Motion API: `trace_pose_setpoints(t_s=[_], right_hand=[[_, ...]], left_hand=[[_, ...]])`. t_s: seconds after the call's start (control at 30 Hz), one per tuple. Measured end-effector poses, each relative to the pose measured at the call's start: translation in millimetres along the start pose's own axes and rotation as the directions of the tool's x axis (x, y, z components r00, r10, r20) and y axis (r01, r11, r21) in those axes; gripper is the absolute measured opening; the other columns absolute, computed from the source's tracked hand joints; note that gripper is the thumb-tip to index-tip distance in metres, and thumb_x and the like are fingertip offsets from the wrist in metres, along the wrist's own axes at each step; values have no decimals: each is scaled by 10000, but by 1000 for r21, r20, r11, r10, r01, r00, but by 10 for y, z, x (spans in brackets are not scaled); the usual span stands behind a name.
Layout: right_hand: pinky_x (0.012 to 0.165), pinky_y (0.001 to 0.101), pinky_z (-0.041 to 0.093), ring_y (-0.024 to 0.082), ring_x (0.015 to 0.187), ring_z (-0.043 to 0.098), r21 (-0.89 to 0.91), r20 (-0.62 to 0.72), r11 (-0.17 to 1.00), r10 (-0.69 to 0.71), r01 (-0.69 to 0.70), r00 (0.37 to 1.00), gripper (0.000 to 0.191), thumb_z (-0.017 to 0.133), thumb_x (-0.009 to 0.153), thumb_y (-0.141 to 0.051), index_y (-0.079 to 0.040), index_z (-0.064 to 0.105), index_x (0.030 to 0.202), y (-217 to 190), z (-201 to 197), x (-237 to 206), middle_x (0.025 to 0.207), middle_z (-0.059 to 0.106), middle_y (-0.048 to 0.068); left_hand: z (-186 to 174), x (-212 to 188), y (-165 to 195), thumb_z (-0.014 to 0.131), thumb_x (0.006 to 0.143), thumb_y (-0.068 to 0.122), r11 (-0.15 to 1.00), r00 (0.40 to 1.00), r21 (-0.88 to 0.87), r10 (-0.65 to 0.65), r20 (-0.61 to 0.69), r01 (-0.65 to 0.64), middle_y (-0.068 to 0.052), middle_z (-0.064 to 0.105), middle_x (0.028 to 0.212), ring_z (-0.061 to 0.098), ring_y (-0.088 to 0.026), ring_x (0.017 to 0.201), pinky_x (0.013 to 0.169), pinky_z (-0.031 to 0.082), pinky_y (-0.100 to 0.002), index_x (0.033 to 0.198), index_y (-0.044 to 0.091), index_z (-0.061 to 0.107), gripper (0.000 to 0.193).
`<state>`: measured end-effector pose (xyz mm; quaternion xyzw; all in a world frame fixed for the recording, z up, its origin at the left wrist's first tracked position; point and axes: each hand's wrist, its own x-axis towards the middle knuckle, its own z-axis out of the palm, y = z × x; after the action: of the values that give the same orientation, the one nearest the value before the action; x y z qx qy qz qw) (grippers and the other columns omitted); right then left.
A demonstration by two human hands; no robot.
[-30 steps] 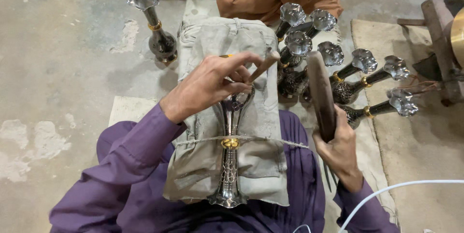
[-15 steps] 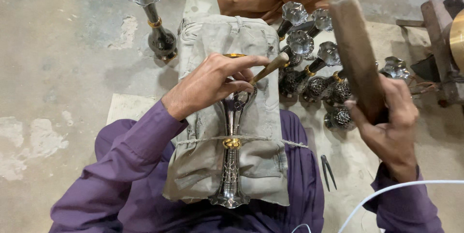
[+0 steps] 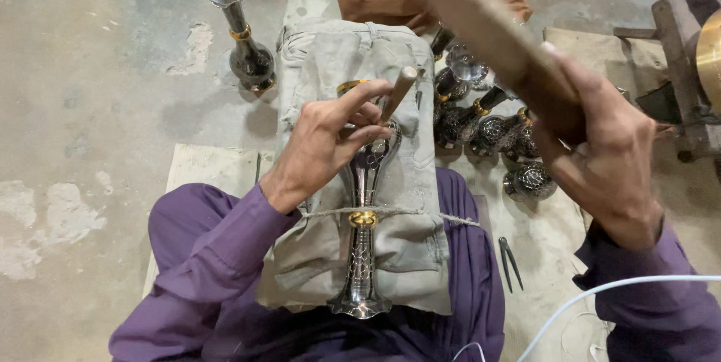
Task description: The person sits cross-legged with a silver vase resting on a cloth cushion on their lap. They hold a small steel punch against the vase's engraved surface and strike it with a wooden mallet, repositioning the punch repeatedly to work the pattern, briefly setting the vase aside and resuming.
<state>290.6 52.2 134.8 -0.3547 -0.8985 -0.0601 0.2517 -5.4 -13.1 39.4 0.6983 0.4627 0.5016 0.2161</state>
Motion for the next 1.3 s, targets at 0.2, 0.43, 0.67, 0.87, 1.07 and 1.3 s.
trace_pose_setpoints(t_s=[0.2, 0.43, 0.67, 0.87, 1.07, 1.3], right_hand=[[646, 372, 578, 217, 726, 693, -222, 127, 972, -52, 79, 991, 643, 746, 939, -112, -240, 540, 1534, -94, -95, 211, 968, 730, 72], [559, 346, 560, 191, 655, 684, -267, 66, 934, -229, 238, 971, 629, 735, 884, -89, -208, 544, 1471, -251, -131, 385, 970, 757, 65], [518, 322, 531, 169, 652, 687, -437, 93, 844, -302, 312, 949, 564, 757, 942, -152, -257, 555, 1458, -379, -129, 468, 948, 761, 20], [485, 314, 497, 147, 607, 654, -429, 261, 854, -195, 295, 945, 725, 758, 819, -167, -298, 536, 1496, -413, -117, 484, 932, 757, -20], [466, 301, 495, 174, 689, 670, -132, 190, 968, -185, 212, 964, 567, 700, 939, -140, -216, 528, 1473, -378, -94, 451, 1069, 738, 77], [583, 308, 555, 151, 714, 678, 56, 92, 992, -122, 117, 988, 497, 678, 943, -123, -152, 546, 1422, -285, -36, 321, 918, 691, 45]], left_hand=[[84, -121, -61, 761, 928, 44, 999, 997, -32, 3, -81, -5, -88, 783, 1019, 800, -167, 920, 785, 661, -301, 1414, 109, 535, 540], [255, -272, -98, 771, 954, 55, 994, 968, -95, -66, -241, 44, -81, 787, 1017, 795, -145, 927, 795, 678, -286, 1398, 113, 520, 513], [310, -318, -118, 746, 978, 35, 984, 958, -163, -110, -266, 68, -82, 794, 1073, 794, -148, 983, 840, 681, -278, 1406, 84, 521, 486], [352, -369, -112, 756, 972, 32, 990, 941, -138, -86, -326, 43, -87, 787, 1069, 790, -147, 975, 814, 669, -268, 1382, 71, 507, 481], [352, -361, -139, 757, 972, 31, 990, 948, -141, -74, -309, 31, -91, 787, 1078, 793, -152, 998, 833, 677, -274, 1363, 72, 514, 462], [248, -303, -101, 765, 958, 60, 999, 973, -44, 9, -229, -20, -116, 790, 1082, 798, -189, 990, 832, 663, -311, 1411, 109, 538, 510]])
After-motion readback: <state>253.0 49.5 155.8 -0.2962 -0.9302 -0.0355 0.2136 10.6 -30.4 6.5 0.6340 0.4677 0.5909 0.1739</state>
